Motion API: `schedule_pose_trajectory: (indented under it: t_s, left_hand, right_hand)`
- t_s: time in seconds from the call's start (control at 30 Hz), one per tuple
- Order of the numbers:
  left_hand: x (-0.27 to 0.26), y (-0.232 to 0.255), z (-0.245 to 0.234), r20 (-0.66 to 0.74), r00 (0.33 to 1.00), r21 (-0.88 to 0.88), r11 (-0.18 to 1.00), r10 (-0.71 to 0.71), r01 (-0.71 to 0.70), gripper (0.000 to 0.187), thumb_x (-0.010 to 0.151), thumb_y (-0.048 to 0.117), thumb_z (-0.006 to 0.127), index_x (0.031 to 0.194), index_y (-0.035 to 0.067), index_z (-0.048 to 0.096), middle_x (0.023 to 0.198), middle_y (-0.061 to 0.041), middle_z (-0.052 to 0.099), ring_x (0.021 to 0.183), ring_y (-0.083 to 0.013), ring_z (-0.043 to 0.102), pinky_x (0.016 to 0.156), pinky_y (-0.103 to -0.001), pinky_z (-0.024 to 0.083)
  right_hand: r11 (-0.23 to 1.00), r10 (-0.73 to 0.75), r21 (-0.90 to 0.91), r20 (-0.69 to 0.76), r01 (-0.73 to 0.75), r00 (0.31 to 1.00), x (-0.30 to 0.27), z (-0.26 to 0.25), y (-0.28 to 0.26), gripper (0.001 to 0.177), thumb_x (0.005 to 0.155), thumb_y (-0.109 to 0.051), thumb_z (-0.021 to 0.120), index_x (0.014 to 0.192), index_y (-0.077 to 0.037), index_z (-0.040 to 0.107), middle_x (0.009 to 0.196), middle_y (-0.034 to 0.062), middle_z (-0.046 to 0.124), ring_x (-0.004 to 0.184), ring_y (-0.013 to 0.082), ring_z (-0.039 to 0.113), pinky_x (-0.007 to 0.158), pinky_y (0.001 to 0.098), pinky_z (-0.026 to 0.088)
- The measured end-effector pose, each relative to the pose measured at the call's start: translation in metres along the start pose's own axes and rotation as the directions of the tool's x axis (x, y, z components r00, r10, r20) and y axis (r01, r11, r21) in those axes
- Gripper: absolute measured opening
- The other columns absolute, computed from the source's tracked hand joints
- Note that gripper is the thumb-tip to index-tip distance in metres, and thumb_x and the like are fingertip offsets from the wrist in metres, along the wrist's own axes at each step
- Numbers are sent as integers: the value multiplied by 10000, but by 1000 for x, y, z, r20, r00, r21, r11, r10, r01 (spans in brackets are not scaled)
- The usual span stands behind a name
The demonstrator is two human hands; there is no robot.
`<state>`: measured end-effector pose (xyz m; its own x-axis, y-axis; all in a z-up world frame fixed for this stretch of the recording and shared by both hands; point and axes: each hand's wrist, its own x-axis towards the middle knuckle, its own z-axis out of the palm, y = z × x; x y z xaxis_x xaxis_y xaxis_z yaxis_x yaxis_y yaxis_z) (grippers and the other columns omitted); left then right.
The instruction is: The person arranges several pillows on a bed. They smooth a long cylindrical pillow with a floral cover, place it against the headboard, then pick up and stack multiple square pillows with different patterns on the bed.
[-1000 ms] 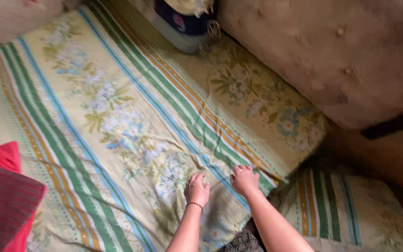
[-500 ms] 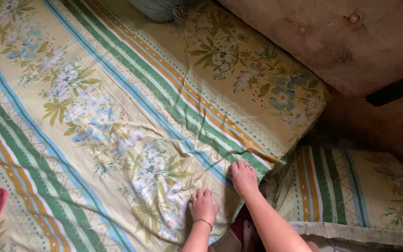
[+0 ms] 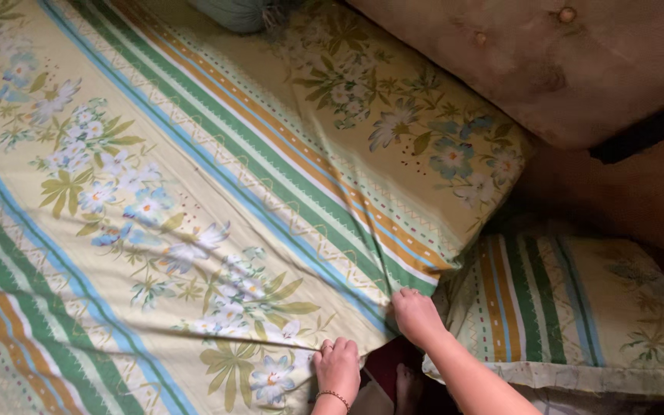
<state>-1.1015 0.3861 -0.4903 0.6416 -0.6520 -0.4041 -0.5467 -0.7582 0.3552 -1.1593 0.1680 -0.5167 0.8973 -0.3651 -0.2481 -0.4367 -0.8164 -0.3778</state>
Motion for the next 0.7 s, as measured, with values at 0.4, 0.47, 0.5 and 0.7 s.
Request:
schedule_pose_trajectory:
  t_s: [0.4, 0.47, 0.5, 0.7]
  left_hand:
    - [88, 71, -41, -115, 993, -188, 982, 9, -30, 271, 860, 206, 735, 1114, 161, 654, 1157, -39, 617, 1133, -306, 554, 917, -484, 450]
    - [110, 90, -44, -128, 992, -178, 983, 19, -42, 280, 846, 200, 744, 1110, 164, 660, 1164, -42, 613, 1141, -310, 546, 925, -485, 449]
    - [122, 102, -44, -131, 991, -174, 984, 26, -49, 284, 839, 197, 748, 1107, 165, 662, 1168, -44, 610, 1145, -312, 541, 928, -485, 448]
    - [180, 168, -36, -84, 994, -114, 990, 74, -83, 333, 814, 215, 784, 1117, 159, 659, 1182, -64, 593, 1161, -326, 530, 924, -504, 445]
  right_hand:
    - [973, -80, -231, -226, 26, 971, 43, -56, 63, 260, 725, -37, 636, 970, -124, 620, 982, 82, 647, 1032, 321, 583, 821, 483, 418]
    - [974, -89, -220, -171, 50, 981, 41, -47, 77, 216, 753, -57, 632, 962, -110, 614, 977, 96, 644, 1029, 321, 587, 835, 489, 419]
    - [976, -63, -215, -144, 31, 988, 37, -44, 84, 201, 766, -68, 633, 962, -106, 613, 975, 101, 643, 1027, 323, 587, 838, 490, 420]
    - [999, 53, 6, -93, -52, 994, 38, -60, 125, 200, 778, -144, 652, 970, -103, 616, 999, 110, 651, 1042, 338, 587, 825, 505, 434]
